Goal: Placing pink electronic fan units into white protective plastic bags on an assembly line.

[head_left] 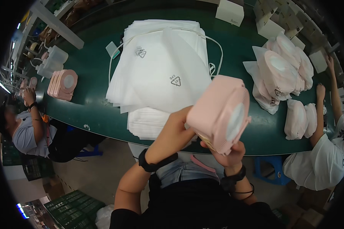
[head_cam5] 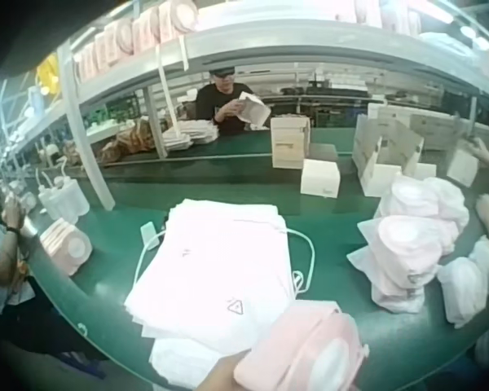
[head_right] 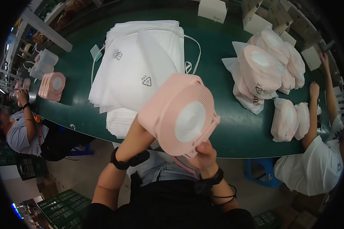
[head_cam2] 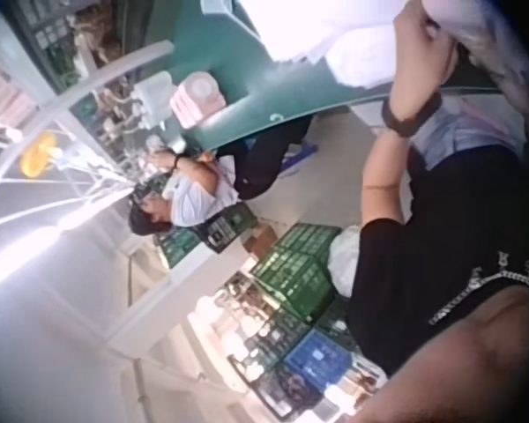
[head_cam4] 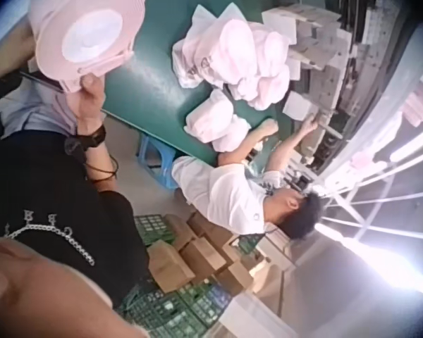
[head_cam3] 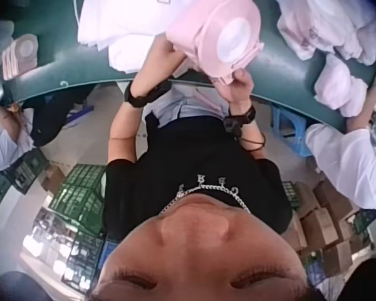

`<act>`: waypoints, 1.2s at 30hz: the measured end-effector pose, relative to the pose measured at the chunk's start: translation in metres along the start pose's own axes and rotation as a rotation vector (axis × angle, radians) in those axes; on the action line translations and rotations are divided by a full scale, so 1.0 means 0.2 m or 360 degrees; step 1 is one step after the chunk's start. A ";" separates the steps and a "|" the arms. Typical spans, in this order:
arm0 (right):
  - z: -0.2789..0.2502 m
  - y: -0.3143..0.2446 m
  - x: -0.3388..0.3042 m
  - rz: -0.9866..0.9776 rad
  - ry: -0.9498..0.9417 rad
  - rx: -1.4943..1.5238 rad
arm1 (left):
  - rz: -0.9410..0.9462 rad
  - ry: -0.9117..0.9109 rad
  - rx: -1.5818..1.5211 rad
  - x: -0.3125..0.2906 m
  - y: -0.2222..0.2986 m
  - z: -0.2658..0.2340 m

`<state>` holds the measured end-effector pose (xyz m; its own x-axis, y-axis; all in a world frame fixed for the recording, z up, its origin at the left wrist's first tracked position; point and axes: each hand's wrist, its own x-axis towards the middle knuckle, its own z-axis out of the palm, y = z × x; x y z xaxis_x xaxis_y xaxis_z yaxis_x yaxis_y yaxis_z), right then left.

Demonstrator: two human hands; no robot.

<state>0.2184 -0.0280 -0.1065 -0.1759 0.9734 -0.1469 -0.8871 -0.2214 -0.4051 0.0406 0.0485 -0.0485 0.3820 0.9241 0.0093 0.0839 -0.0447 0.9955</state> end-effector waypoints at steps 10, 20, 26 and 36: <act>-0.09 -0.14 -0.02 -0.0212 0.0246 -0.0601 | -0.0589 0.0633 -0.1227 -0.02 -0.03 0.02; -0.11 -0.02 -0.13 0.0052 -0.0010 -0.0214 | -0.0303 0.0304 -0.0883 -0.12 -0.09 0.04; -0.14 -0.17 -0.21 -0.0050 0.0218 -0.0345 | -0.0259 0.0803 -0.1236 -0.13 0.01 -0.04; -0.06 -0.20 -0.34 0.0495 0.0261 -0.0266 | 0.0023 0.0404 -0.0512 -0.18 0.05 0.04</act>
<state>0.2711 -0.0858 -0.0905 -0.3429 0.8390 -0.4224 -0.7179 -0.5241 -0.4583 0.0350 0.0114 -0.0396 0.1382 0.9904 0.0067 -0.2272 0.0251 0.9735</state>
